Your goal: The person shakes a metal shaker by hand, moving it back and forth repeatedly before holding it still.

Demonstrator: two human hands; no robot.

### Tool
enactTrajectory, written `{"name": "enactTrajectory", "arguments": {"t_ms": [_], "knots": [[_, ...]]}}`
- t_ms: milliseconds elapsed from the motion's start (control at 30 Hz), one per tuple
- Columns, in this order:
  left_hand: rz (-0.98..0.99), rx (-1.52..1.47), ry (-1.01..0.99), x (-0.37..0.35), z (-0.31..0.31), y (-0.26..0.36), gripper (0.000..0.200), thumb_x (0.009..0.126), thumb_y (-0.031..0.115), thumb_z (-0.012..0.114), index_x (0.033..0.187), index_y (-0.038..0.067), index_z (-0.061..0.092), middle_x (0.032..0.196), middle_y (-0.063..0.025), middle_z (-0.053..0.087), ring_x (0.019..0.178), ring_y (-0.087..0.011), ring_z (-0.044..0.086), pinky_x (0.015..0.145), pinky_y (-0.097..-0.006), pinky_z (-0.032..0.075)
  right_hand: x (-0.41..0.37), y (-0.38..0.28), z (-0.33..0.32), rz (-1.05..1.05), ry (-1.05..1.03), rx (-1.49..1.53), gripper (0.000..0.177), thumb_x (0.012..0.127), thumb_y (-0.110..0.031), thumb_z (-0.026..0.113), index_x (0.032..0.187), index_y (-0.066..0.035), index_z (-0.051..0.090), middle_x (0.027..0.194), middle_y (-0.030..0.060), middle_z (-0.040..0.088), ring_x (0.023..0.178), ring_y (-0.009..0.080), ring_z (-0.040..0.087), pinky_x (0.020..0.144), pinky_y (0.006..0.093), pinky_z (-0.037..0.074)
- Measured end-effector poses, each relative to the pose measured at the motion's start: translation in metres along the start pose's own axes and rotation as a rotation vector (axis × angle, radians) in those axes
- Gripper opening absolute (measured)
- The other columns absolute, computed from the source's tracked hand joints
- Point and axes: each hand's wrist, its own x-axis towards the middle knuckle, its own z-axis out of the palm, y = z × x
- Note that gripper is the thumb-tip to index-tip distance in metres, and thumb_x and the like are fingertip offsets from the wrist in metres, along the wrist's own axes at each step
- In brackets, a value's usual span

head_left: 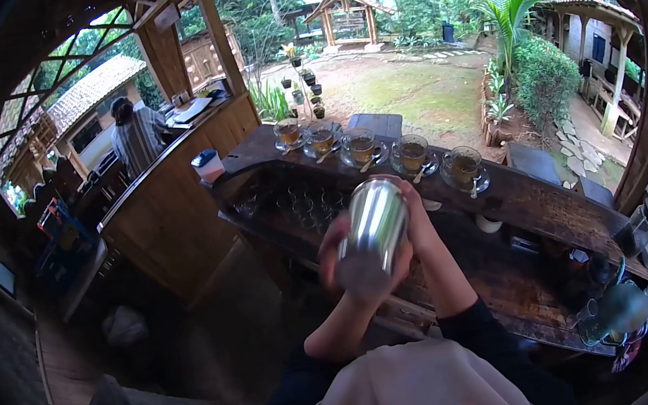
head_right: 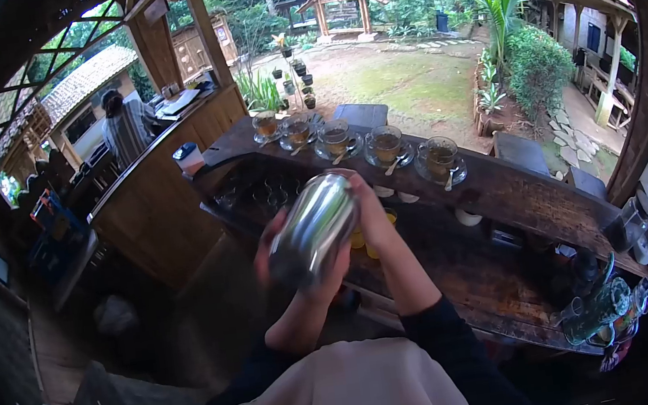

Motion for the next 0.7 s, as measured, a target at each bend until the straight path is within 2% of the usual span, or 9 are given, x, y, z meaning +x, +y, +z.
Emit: {"name": "enactTrajectory", "arguments": {"t_ms": [33, 167, 233, 300, 367, 467, 500, 567, 700], "knots": [[-0.252, -0.507, 0.170, -0.015, 0.029, -0.012, 0.076, 0.068, 0.018, 0.080, 0.125, 0.003, 0.032, 0.126, -0.0158, 0.041, 0.112, -0.0268, 0.047, 0.089, -0.0346, 0.042, 0.013, 0.030, -0.028, 0.114, 0.039, 0.060, 0.072, 0.086, -0.062, 0.040, 0.117, 0.002, 0.048, 0.108, 0.0145, 0.055, 0.098, 0.0242, 0.057, 0.086, 0.0356, 0.046], [-0.219, -0.300, -0.312, -0.054, -0.024, -0.022, 0.085, 0.066, 0.016, 0.079, 0.134, 0.007, 0.029, 0.130, -0.0133, 0.039, 0.119, -0.0210, 0.041, 0.095, -0.0393, 0.038, 0.003, 0.006, 0.016, -0.178, -0.091, -0.235, 0.082, 0.083, -0.070, 0.033, 0.117, 0.003, 0.051, 0.110, 0.0154, 0.057, 0.101, 0.0222, 0.056, 0.088, 0.0348, 0.043], [-0.167, -0.452, -0.059, -0.040, -0.080, 0.020, 0.085, 0.065, 0.017, 0.080, 0.133, 0.006, 0.029, 0.126, -0.0136, 0.040, 0.115, -0.0228, 0.043, 0.094, -0.0391, 0.038, 0.005, -0.016, 0.054, -0.560, -0.332, -0.559, 0.088, 0.079, -0.073, 0.031, 0.117, 0.003, 0.051, 0.112, 0.0183, 0.054, 0.103, 0.0314, 0.051, 0.090, 0.0396, 0.038], [0.031, -0.794, 0.406, -0.036, -0.072, 0.032, 0.086, 0.064, 0.019, 0.081, 0.131, 0.006, 0.029, 0.122, -0.0139, 0.042, 0.111, -0.0246, 0.045, 0.093, -0.0388, 0.039, -0.004, -0.031, 0.087, -0.667, -0.564, -0.407, 0.088, 0.077, -0.076, 0.035, 0.115, 0.001, 0.052, 0.112, 0.0201, 0.053, 0.106, 0.0305, 0.052, 0.091, 0.0398, 0.039], [0.123, -0.718, 0.505, -0.024, -0.059, 0.014, 0.086, 0.063, 0.020, 0.081, 0.130, 0.006, 0.029, 0.118, -0.0142, 0.043, 0.107, -0.0264, 0.047, 0.092, -0.0385, 0.039, 0.004, -0.002, 0.092, -0.591, -0.512, -0.304, 0.067, 0.083, -0.058, 0.042, 0.115, 0.000, 0.052, 0.109, 0.0166, 0.054, 0.106, 0.0298, 0.050, 0.091, 0.0387, 0.038], [-0.088, -0.152, -0.078, -0.045, -0.048, -0.049, 0.087, 0.061, 0.022, 0.083, 0.128, 0.005, 0.028, 0.113, -0.0146, 0.044, 0.101, -0.0292, 0.049, 0.090, -0.0381, 0.040, 0.021, 0.071, 0.052, 0.246, -0.217, 0.396, 0.066, 0.089, -0.057, 0.039, 0.119, 0.000, 0.048, 0.108, 0.0131, 0.057, 0.097, 0.0226, 0.058, 0.086, 0.0342, 0.046], [-0.048, -0.191, 0.158, -0.028, -0.016, -0.052, 0.088, 0.061, 0.023, 0.082, 0.128, 0.007, 0.026, 0.115, -0.0185, 0.044, 0.105, -0.0317, 0.049, 0.091, -0.0417, 0.039, 0.038, 0.100, 0.024, 0.445, -0.136, 0.578, 0.063, 0.090, -0.054, 0.037, 0.119, 0.001, 0.047, 0.108, 0.0152, 0.058, 0.098, 0.0246, 0.059, 0.088, 0.0369, 0.047], [-0.088, -0.305, 0.170, -0.021, -0.005, -0.075, 0.092, 0.062, 0.022, 0.081, 0.131, 0.011, 0.020, 0.120, -0.0163, 0.039, 0.108, -0.0284, 0.046, 0.089, -0.0427, 0.040, 0.037, 0.058, 0.047, 0.283, 0.049, 0.284, 0.065, 0.088, -0.055, 0.040, 0.120, 0.000, 0.047, 0.109, 0.0158, 0.058, 0.097, 0.0259, 0.059, 0.088, 0.0366, 0.047], [0.111, -0.398, 0.108, -0.033, -0.073, -0.044, 0.085, 0.063, 0.028, 0.080, 0.129, 0.013, 0.027, 0.118, -0.0109, 0.038, 0.102, -0.0259, 0.046, 0.085, -0.0416, 0.039, 0.038, 0.001, 0.082, -0.572, -0.386, -0.406, 0.082, 0.080, -0.068, 0.039, 0.120, 0.003, 0.049, 0.112, 0.0197, 0.054, 0.104, 0.0290, 0.054, 0.087, 0.0365, 0.041]]}}
